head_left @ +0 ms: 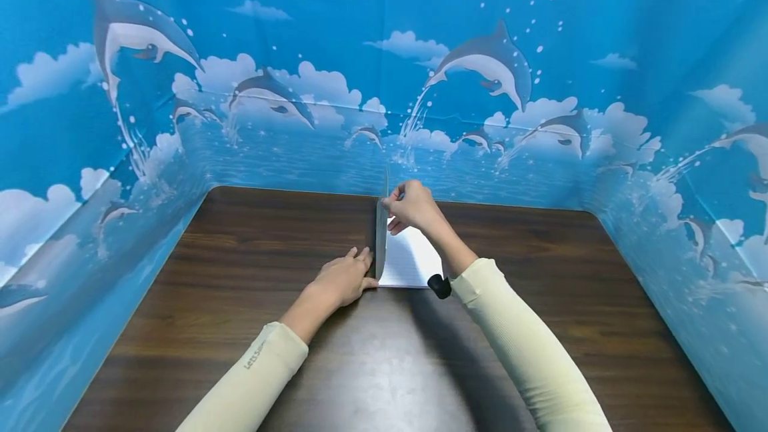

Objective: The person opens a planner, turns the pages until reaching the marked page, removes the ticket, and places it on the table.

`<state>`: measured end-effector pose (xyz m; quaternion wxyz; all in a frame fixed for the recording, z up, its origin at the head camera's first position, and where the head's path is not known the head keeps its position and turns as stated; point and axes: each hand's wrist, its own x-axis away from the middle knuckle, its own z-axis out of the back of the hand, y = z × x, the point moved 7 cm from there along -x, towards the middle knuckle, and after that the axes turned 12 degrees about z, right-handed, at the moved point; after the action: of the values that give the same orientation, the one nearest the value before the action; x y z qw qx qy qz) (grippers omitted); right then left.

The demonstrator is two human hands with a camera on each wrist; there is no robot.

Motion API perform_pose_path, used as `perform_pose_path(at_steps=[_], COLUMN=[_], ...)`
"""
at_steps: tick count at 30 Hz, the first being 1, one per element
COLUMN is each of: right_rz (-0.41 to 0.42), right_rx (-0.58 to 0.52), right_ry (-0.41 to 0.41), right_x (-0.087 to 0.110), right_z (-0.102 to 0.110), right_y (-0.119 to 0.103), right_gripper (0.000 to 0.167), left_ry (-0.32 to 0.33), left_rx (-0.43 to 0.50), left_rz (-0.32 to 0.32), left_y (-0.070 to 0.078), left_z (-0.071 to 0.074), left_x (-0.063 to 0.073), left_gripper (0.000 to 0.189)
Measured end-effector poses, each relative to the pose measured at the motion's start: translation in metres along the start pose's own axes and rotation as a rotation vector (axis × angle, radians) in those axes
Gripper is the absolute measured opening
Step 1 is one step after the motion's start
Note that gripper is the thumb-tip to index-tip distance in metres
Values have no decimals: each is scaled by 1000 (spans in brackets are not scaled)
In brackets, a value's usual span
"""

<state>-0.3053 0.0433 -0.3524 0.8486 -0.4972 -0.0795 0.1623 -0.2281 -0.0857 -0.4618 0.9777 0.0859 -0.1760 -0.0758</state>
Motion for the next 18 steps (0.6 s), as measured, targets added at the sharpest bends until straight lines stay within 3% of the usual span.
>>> perform_pose_path(at_steps=[4,8,11,18], right_rz=[9,28,48,65], right_rx=[-19,-11,5,78], right_ry=[-23,-50,-71,-84], right_x=[-8,-15,-21,-30], right_z=[-23,-47,-63,-96], right_y=[-12,-19,-24,-23], right_gripper=[23,22,23,29], left_ry=[24,32,14,-16], left_rx=[100,216,305,382], left_rz=[-89,-161,-148,-51], left_y=[-10,-29,-50,-95], left_z=[6,13,20,26], left_x=[1,4,9,22], left_gripper=[59,23,12,27])
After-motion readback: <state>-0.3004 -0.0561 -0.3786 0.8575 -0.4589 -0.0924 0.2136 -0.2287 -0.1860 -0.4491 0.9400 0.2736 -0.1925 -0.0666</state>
